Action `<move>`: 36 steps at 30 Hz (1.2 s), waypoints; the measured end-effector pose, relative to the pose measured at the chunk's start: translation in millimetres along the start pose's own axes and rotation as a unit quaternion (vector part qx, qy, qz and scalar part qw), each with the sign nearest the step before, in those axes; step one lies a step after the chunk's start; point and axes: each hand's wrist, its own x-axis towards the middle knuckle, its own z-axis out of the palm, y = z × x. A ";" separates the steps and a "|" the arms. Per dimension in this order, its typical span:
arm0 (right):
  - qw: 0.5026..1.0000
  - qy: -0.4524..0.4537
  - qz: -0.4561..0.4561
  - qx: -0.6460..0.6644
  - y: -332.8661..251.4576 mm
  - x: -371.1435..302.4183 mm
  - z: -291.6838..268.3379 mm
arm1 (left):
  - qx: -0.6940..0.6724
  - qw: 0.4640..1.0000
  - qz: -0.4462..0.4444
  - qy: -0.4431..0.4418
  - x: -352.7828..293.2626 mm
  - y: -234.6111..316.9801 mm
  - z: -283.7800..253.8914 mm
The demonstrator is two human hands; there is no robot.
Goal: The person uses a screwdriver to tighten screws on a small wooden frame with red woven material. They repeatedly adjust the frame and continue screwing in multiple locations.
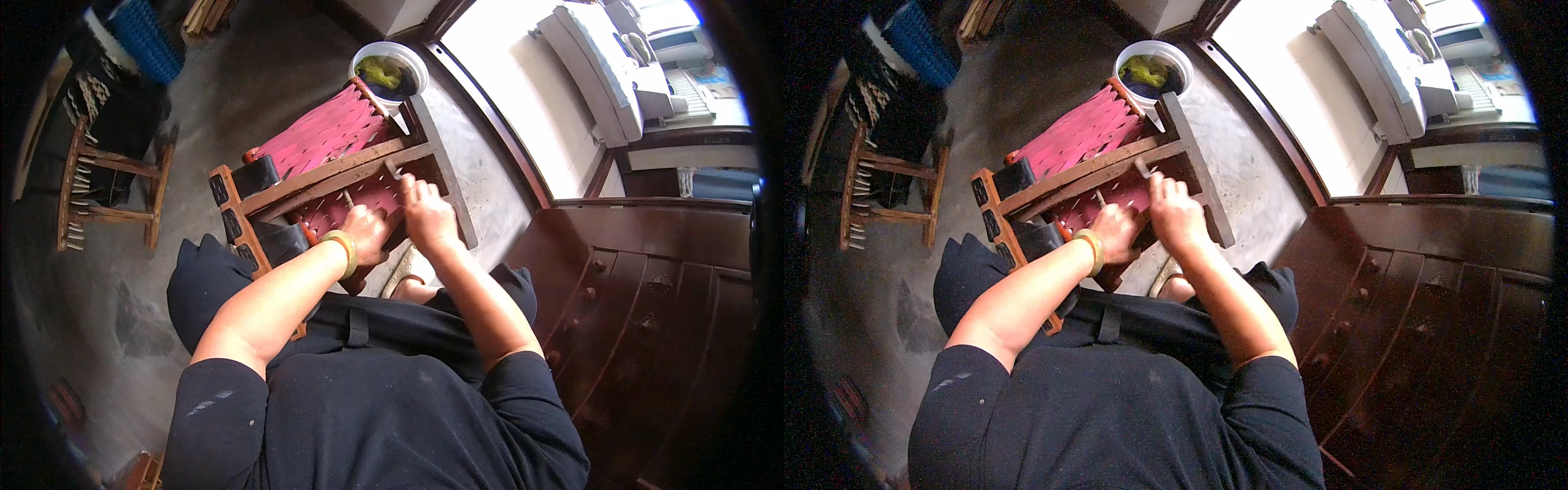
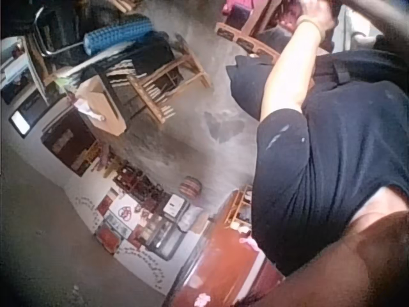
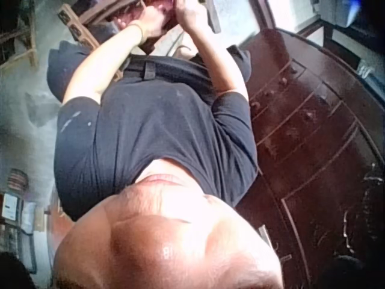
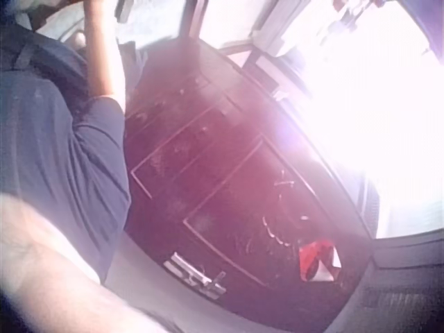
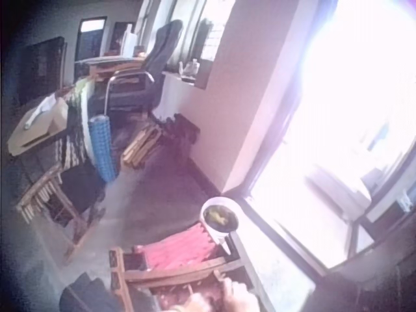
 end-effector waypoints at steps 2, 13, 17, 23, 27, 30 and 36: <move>0.997 0.028 -0.057 0.041 -13.8 -3.8 1.7 | -0.013 0.998 -0.011 -0.063 3.4 -3.4 -1.9; 0.991 0.061 0.107 0.045 24.4 -9.3 -4.2 | 0.007 1.000 -0.009 -0.020 -1.8 3.6 -9.8; 0.993 0.052 0.104 0.032 20.1 -8.5 1.7 | -0.010 1.000 -0.008 -0.013 -1.8 4.1 -9.5; 0.999 -0.007 0.028 0.038 -9.4 -7.4 -4.8 | -0.016 1.000 0.003 0.014 -1.5 0.9 -1.9; 0.997 -0.003 -0.023 0.078 -15.1 -11.8 -8.1 | -0.016 1.000 -0.005 -0.007 0.3 -0.2 -3.4; 0.995 0.008 -0.009 0.103 -10.5 -11.3 -10.0 | -0.025 0.998 -0.024 -0.046 2.9 2.5 -11.0; 0.990 0.057 0.103 0.075 18.9 -17.3 -5.0 | -0.007 1.000 0.004 0.009 -1.7 1.6 -7.2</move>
